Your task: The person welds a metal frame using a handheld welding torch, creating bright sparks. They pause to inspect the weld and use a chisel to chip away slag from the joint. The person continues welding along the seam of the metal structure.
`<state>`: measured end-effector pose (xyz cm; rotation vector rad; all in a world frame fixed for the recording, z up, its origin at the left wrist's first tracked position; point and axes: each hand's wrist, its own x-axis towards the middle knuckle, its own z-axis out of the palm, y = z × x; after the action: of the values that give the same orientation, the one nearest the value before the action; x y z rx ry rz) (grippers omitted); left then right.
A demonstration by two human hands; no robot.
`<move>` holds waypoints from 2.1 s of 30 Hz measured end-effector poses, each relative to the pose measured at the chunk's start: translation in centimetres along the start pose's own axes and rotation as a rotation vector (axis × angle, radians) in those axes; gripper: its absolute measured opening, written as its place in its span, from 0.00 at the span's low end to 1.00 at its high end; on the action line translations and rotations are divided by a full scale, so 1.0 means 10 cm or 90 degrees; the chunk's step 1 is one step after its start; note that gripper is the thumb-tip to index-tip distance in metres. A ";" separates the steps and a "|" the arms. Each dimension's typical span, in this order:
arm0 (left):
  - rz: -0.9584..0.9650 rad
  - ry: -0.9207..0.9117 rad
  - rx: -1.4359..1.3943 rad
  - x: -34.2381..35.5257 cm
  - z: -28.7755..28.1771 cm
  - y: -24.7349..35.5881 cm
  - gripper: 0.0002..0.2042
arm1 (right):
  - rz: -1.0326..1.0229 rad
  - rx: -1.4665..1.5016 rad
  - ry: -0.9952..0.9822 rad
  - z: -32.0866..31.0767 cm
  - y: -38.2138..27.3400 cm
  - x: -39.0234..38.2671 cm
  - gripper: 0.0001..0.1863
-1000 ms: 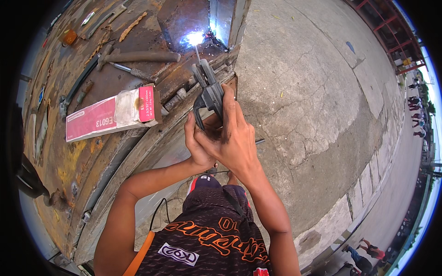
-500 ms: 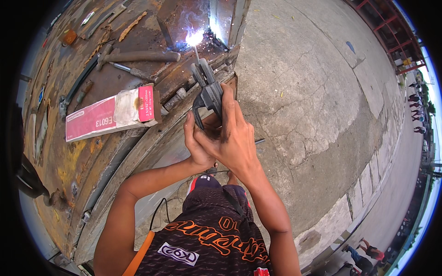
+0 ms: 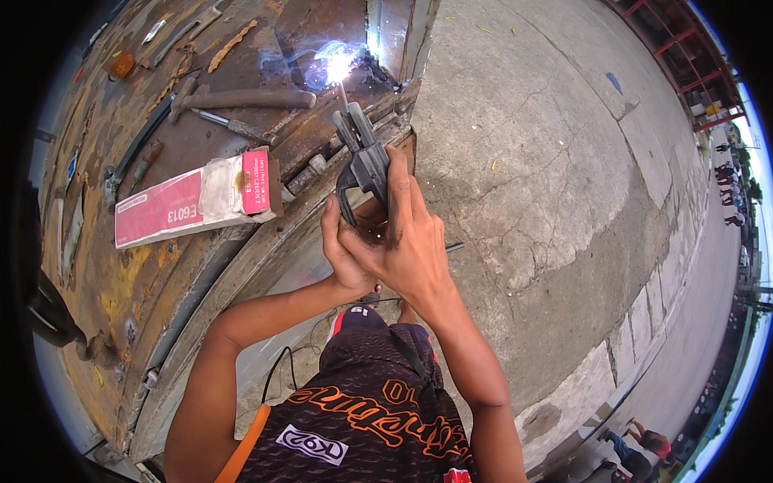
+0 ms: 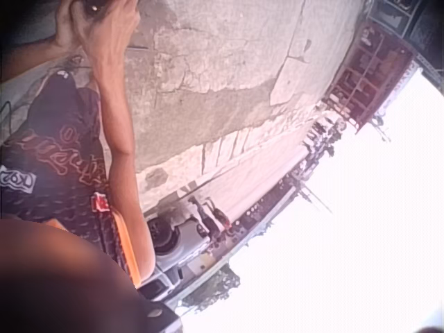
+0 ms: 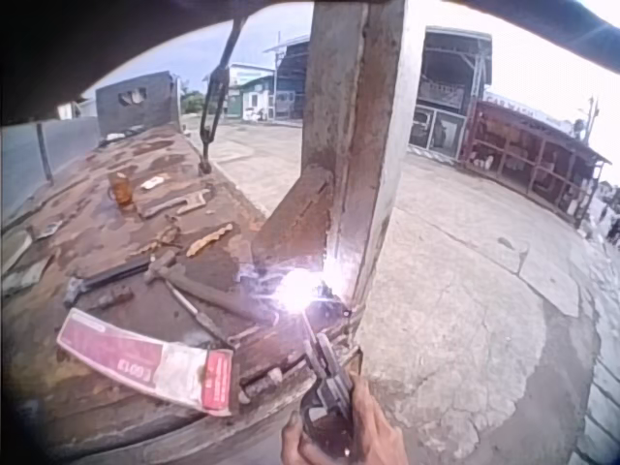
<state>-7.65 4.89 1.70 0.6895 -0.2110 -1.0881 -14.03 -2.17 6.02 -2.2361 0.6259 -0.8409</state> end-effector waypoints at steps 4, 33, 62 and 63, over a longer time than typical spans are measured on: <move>0.009 -0.017 -0.003 0.01 -0.01 -0.01 0.43 | -0.014 -0.005 0.005 0.00 0.00 0.01 0.50; -0.003 0.007 0.006 0.02 0.00 0.01 0.48 | 0.002 0.019 -0.005 0.01 0.01 0.02 0.50; -0.002 0.025 -0.015 0.05 -0.05 -0.03 0.47 | 0.008 0.015 -0.023 0.03 0.04 0.04 0.52; 0.000 0.026 0.001 0.05 -0.06 -0.03 0.47 | 0.010 0.017 -0.024 0.03 0.03 0.04 0.52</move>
<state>-7.38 4.63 0.98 0.7123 -0.1768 -1.0730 -13.63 -2.52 5.78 -2.2158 0.6104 -0.7936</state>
